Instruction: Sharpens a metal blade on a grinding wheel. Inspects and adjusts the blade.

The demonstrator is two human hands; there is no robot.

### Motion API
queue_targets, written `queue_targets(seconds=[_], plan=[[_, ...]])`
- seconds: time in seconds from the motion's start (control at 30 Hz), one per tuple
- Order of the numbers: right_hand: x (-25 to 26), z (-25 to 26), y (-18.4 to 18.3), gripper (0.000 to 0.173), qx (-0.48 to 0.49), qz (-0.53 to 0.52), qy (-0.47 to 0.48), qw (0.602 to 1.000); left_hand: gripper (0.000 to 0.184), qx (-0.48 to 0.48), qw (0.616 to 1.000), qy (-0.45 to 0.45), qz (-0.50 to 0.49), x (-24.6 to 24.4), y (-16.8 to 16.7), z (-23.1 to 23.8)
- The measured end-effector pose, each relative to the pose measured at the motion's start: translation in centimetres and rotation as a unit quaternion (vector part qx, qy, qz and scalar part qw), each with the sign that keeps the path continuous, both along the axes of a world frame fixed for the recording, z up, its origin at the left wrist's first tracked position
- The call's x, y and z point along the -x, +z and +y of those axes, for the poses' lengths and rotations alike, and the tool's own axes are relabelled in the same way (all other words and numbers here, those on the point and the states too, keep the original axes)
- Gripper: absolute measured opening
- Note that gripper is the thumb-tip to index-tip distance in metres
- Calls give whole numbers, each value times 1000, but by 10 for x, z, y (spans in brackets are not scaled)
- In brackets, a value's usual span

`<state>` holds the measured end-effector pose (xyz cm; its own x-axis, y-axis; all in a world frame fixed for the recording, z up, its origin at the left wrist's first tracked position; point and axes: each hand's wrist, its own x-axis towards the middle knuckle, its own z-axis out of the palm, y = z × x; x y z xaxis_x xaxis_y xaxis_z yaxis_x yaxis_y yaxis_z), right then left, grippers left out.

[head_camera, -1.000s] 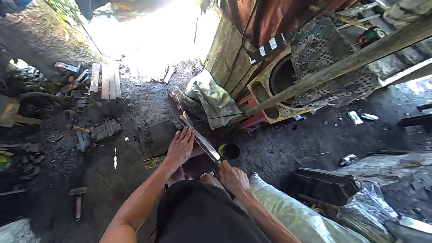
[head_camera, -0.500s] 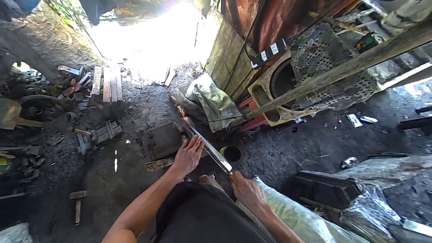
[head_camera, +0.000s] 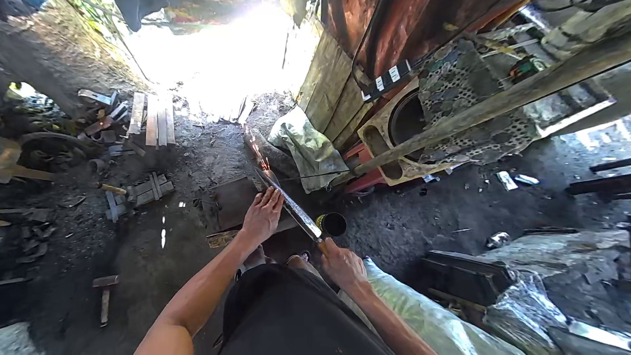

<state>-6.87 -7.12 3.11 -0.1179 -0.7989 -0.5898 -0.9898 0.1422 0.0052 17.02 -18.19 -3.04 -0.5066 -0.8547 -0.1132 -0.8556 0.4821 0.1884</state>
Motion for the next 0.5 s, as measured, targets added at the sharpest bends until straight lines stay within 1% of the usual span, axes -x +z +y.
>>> queue_targets(seconds=[0.07,0.17,0.27,0.37,0.5], plan=[[11,17,3,35,15,8,6,1000,56,0,1000,-9,18,9,1,13],[26,37,11,33,11,21,-2,1000,56,-10,999,-27,38,21,5,28],[31,47,17,33,12,31,-1,999,54,-4,998,-40,51,24,8,33],[18,36,16,36,0,23,-2,1000,54,-5,998,-31,47,12,8,24],[-16,-3,0,37,7,-7,-5,1000,51,12,1000,-3,15,-13,2,-8]])
